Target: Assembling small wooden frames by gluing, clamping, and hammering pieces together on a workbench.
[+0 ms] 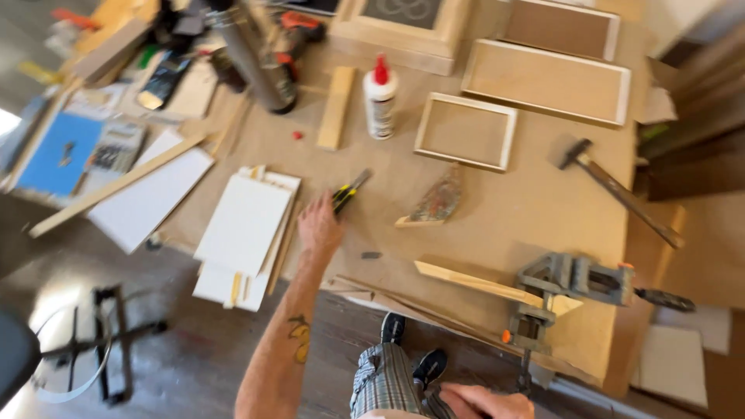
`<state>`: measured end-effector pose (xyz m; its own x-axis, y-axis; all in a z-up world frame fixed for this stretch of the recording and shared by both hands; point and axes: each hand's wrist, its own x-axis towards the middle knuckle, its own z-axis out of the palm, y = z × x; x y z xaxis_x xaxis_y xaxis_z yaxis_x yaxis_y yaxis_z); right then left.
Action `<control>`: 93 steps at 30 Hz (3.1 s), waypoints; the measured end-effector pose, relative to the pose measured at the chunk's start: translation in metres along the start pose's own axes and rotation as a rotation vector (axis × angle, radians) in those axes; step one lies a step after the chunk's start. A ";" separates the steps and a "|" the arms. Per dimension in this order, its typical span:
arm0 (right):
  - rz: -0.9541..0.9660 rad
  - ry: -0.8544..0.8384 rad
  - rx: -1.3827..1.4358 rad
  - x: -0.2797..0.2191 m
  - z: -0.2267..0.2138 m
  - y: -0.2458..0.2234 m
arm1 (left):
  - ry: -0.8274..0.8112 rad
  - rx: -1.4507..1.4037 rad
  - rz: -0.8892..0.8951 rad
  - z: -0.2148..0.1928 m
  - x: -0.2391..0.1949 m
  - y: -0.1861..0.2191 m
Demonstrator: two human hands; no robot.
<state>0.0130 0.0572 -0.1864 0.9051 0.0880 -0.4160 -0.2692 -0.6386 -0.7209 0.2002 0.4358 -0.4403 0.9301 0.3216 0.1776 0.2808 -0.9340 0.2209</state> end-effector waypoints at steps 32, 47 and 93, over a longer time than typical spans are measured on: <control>-0.314 0.700 0.139 0.118 -0.094 0.167 | -0.373 -0.350 0.738 -0.003 -0.148 0.328; -0.304 0.490 0.101 0.138 -0.086 0.197 | -0.495 -0.410 0.754 0.007 -0.133 0.323; -0.214 0.017 1.345 0.079 -0.076 0.146 | -0.706 -1.578 -0.360 -0.189 -0.167 0.317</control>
<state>0.0698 -0.0871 -0.2822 0.9706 0.0745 -0.2289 -0.2249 0.6197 -0.7519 0.0885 0.1157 -0.2184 0.9144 -0.0621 -0.4000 0.3974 0.3259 0.8578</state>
